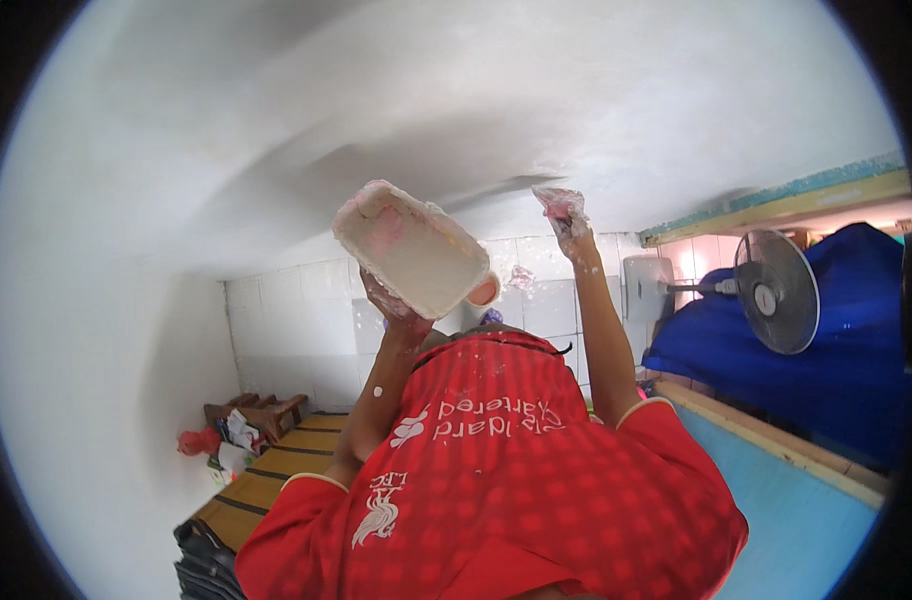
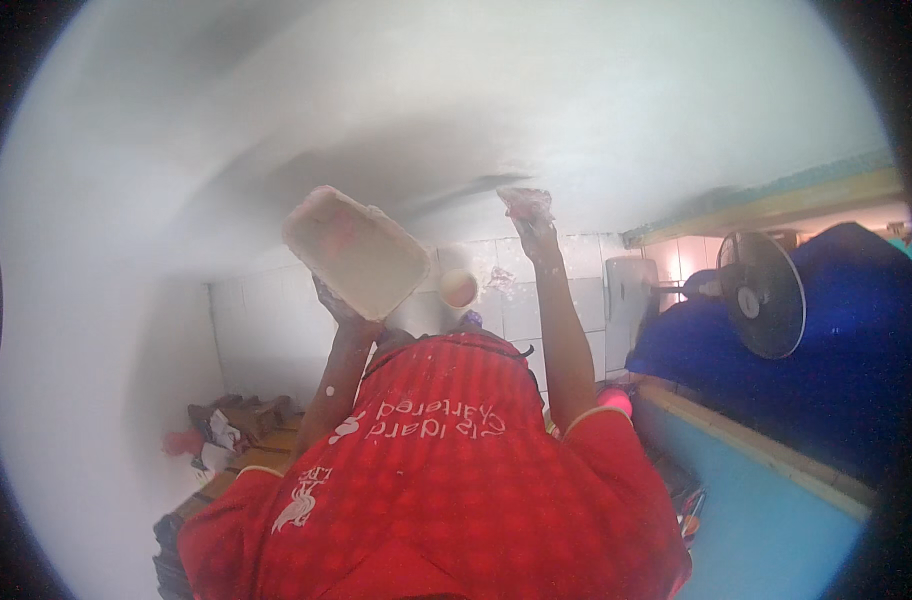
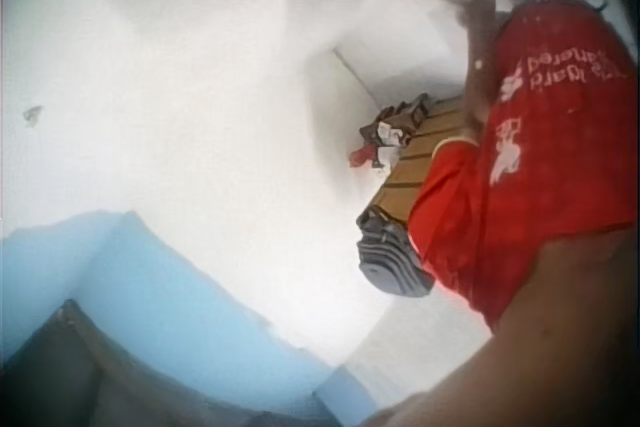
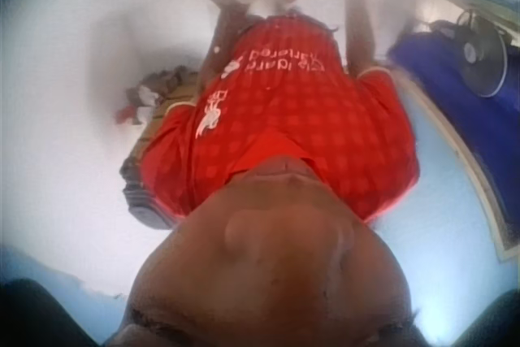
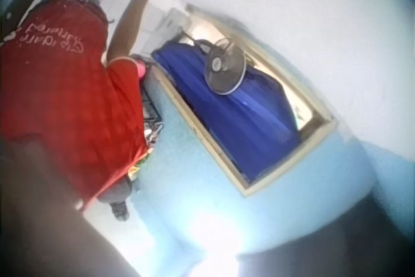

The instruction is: The person repeatedly scoops white paint from a container using a brush and applies it to the ceiling. The person holds the container in one hand and the brush in the other, working in a small tiled room.

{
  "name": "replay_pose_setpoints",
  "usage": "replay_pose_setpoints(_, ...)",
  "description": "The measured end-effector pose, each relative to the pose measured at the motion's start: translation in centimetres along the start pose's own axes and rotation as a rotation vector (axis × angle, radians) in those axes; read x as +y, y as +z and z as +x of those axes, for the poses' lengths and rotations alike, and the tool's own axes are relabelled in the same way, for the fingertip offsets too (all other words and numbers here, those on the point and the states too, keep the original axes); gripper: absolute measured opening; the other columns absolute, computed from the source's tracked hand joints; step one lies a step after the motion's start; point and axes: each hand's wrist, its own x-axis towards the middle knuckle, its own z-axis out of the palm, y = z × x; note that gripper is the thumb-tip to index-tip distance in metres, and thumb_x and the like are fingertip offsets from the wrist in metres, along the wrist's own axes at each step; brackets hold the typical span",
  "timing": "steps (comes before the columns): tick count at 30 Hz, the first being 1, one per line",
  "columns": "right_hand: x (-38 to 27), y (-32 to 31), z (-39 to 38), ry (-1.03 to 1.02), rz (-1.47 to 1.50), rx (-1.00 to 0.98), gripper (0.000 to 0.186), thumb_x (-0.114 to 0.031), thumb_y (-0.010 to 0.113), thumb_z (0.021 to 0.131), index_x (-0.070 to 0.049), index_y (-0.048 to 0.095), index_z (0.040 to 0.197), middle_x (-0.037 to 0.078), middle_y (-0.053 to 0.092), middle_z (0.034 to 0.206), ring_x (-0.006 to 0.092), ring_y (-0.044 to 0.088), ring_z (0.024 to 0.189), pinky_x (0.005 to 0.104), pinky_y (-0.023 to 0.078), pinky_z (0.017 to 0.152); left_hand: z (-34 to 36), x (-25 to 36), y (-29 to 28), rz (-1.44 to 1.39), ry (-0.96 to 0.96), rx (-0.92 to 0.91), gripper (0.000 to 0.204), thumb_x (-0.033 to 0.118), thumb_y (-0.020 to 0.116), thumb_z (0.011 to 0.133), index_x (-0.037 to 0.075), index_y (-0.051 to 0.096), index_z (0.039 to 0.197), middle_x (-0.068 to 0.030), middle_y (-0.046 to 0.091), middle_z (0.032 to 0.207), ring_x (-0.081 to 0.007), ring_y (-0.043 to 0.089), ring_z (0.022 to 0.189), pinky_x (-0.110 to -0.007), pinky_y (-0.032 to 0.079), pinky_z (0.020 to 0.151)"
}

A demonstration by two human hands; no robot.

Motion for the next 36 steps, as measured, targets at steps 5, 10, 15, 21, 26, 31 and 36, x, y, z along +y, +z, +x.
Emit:
replay_pose_setpoints(5, 2.3, -3.5, 9.7, 0.042, 0.027, -0.082, 0.023, -0.002, 0.046, 0.098, 0.009, 0.063, 0.109, 0.018, 0.069, 0.11, 0.0271, 0.067, 0.102, 0.0319, 0.057, 0.096, -1.9, -3.7, 0.2, 0.239, 0.089, 0.036, 0.058, 0.044, 0.061, 0.096, 0.012, 0.039, 0.138, -0.0071, 0.053, 0.127, -0.0211, 0.057, 0.118, -0.041, 0.055, 0.096)
replay_pose_setpoints(10, -1.4, -3.7, 11.2, -0.223, -0.436, 0.005, 0.022, -0.006, 0.047, 0.099, 0.011, 0.057, 0.108, 0.023, 0.068, 0.105, 0.0316, 0.068, 0.102, 0.0361, 0.058, 0.098, -2.8, -1.7, 4.4, -0.476, -0.191, 0.22, 0.05, 0.04, 0.054, 0.1, 0.014, 0.039, 0.14, -0.0057, 0.052, 0.131, -0.0217, 0.056, 0.12, -0.041, 0.054, 0.098)
replay_pose_setpoints(15, -6.9, -1.9, 1.5, -0.039, 0.197, 0.109, 0.018, -0.007, 0.051, 0.099, 0.007, 0.058, 0.107, 0.02, 0.068, 0.104, 0.029, 0.068, 0.097, 0.0361, 0.058, 0.097, -3.5, -2.9, 5.2, 0.185, 0.138, 0.122, 0.062, 0.042, 0.063, 0.095, 0.013, 0.035, 0.142, -0.0057, 0.049, 0.135, -0.0226, 0.056, 0.121, -0.042, 0.055, 0.098)
replay_pose_setpoints(21, 6.2, -6.2, 9.4, -0.031, 0.116, -0.174, 0.031, -0.026, 0.056, 0.099, 0.003, 0.066, 0.102, 0.018, 0.066, 0.117, 0.0329, 0.064, 0.106, 0.0428, 0.053, 0.095, -2.5, -2.9, 6.1, 0.483, 0.216, 0.046, 0.073, 0.046, 0.071, 0.089, 0.012, 0.034, 0.143, -0.0067, 0.048, 0.136, -0.0225, 0.054, 0.122, -0.042, 0.054, 0.098)
replay_pose_setpoints(26, -2.5, -1.5, 9.6, 0.048, 0.167, -0.005, 0.026, -0.005, 0.043, 0.098, 0.01, 0.055, 0.115, 0.023, 0.066, 0.109, 0.0356, 0.067, 0.103, 0.0407, 0.059, 0.094, -3.7, -2.2, 6.1, 0.361, 0.193, 0.14, 0.069, 0.043, 0.069, 0.091, 0.012, 0.035, 0.143, -0.0069, 0.048, 0.137, -0.0224, 0.055, 0.122, -0.042, 0.055, 0.098)
replay_pose_setpoints(31, -8.4, -2.4, 2.4, -0.053, 0.145, 0.12, 0.025, -0.008, 0.054, 0.098, 0.006, 0.052, 0.119, 0.021, 0.061, 0.12, 0.0347, 0.065, 0.109, 0.0449, 0.057, 0.099, -3.8, -2.4, 4.9, 0.783, 0.26, 0.063, 0.066, 0.043, 0.065, 0.094, 0.014, 0.035, 0.144, -0.0066, 0.049, 0.137, -0.0233, 0.055, 0.122, -0.042, 0.055, 0.099)
replay_pose_setpoints(36, -2.9, -5.5, 0.4, 0.113, 0.313, 0.427, 0.025, -0.008, 0.061, 0.096, 0.002, 0.055, 0.118, 0.014, 0.063, 0.112, 0.024, 0.067, 0.09, 0.0384, 0.06, 0.079, -3.9, -2.6, 3.8, 0.494, 0.143, 0.125, 0.065, 0.039, 0.067, 0.093, 0.013, 0.036, 0.144, -0.0069, 0.051, 0.135, -0.0235, 0.057, 0.121, -0.042, 0.055, 0.098)
